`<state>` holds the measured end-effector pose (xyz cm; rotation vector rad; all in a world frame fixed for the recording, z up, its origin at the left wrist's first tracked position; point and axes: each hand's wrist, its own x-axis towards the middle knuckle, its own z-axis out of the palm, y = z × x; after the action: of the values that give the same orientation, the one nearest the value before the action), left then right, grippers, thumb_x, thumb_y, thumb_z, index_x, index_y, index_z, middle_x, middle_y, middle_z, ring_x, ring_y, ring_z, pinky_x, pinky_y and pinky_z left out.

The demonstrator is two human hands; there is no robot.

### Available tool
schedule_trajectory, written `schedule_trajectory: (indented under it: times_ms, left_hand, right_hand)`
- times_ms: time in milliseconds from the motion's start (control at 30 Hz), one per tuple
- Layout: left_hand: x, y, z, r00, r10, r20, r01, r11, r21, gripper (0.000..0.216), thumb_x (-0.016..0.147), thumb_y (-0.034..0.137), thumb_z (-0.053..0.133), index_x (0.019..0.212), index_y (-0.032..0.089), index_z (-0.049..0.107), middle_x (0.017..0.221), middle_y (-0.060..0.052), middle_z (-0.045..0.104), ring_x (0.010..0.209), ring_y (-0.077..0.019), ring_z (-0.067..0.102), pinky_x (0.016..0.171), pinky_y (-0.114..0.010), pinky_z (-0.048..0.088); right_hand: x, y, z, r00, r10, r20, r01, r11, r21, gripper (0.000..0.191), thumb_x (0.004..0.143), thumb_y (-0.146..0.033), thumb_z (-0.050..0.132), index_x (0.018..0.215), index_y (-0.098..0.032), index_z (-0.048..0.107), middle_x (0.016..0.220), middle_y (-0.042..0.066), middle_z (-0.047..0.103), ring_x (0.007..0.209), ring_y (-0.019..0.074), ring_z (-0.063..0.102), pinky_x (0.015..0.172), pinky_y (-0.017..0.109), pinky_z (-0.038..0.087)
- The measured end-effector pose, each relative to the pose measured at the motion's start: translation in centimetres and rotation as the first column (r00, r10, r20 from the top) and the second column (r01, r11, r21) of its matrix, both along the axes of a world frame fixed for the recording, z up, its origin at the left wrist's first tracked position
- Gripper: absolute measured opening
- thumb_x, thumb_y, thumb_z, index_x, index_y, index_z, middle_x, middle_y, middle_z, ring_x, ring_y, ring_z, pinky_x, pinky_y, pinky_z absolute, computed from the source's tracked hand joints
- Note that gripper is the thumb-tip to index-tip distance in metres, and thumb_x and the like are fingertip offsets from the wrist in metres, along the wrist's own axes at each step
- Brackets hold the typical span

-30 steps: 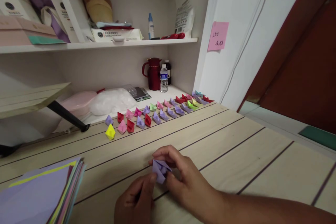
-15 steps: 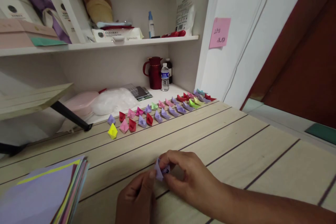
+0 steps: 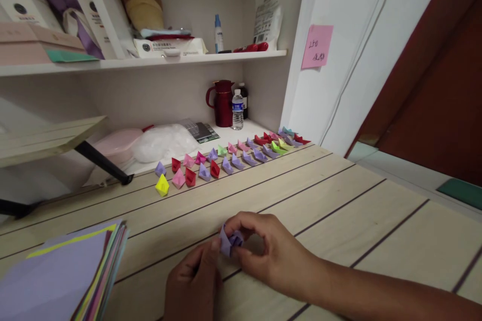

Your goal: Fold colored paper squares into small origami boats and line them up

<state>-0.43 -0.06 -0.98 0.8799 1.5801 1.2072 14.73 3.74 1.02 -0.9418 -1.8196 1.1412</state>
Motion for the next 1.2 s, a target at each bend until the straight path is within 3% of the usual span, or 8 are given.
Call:
schedule_trajectory:
  times_ms: [400, 533, 667, 967, 1200]
  left_hand:
    - [-0.29, 0.2, -0.81, 0.999, 0.005, 0.048, -0.007, 0.999, 0.033, 0.054, 0.059, 0.07, 0.073, 0.054, 0.019, 0.057, 0.045, 0.007, 0.039, 0.05, -0.0101, 0.029, 0.051, -0.024, 0.024]
    - [-0.54, 0.36, -1.01, 0.998, -0.03, 0.049, 0.028, 0.999, 0.027, 0.054, 0.059, 0.069, 0.074, 0.052, 0.019, 0.056, 0.045, 0.006, 0.042, 0.049, -0.0099, 0.03, 0.05, -0.024, 0.024]
    - [-0.34, 0.25, -0.78, 0.995, 0.025, 0.093, -0.029, 0.999, 0.038, 0.054, 0.063, 0.07, 0.071, 0.054, 0.018, 0.059, 0.043, 0.007, 0.04, 0.048, -0.0093, 0.029, 0.049, -0.024, 0.022]
    - [-0.02, -0.09, -0.45, 1.0, 0.017, 0.008, -0.017, 0.999, 0.034, 0.053, 0.068, 0.067, 0.068, 0.048, 0.019, 0.056, 0.045, 0.007, 0.037, 0.05, -0.0093, 0.024, 0.05, -0.025, 0.017]
    - [0.19, -0.17, -0.36, 0.996, 0.006, -0.085, -0.001, 0.998, 0.055, 0.054, 0.07, 0.068, 0.064, 0.049, 0.019, 0.055, 0.046, 0.006, 0.04, 0.051, -0.0106, 0.029, 0.052, -0.026, 0.022]
  right_hand:
    - [0.17, 0.13, -0.17, 0.999, 0.04, -0.038, -0.042, 0.997, -0.06, 0.032, 0.071, -0.005, 0.056, 0.097, -0.018, 0.068, 0.088, 0.002, 0.069, 0.079, 0.0145, 0.062, 0.075, 0.025, 0.05]
    - [0.17, 0.06, -0.14, 0.999, 0.046, -0.029, -0.047, 0.998, -0.036, 0.036, 0.07, -0.004, 0.057, 0.1, -0.018, 0.068, 0.093, 0.002, 0.07, 0.083, 0.0158, 0.063, 0.077, 0.026, 0.05]
    - [0.15, 0.01, -0.25, 0.999, 0.046, -0.027, -0.046, 0.999, -0.008, 0.042, 0.068, -0.004, 0.058, 0.105, -0.02, 0.069, 0.099, 0.003, 0.07, 0.087, 0.0173, 0.063, 0.078, 0.028, 0.051]
    - [0.24, -0.09, -0.28, 0.997, 0.057, -0.05, -0.06, 0.996, -0.068, 0.026, 0.077, -0.013, 0.06, 0.101, -0.018, 0.068, 0.092, 0.003, 0.069, 0.083, 0.0172, 0.061, 0.076, 0.029, 0.049]
    - [0.09, -0.15, -0.3, 0.998, 0.047, -0.048, -0.052, 0.993, -0.11, 0.02, 0.08, -0.012, 0.059, 0.096, -0.019, 0.068, 0.083, 0.0, 0.067, 0.075, 0.014, 0.059, 0.069, 0.024, 0.046]
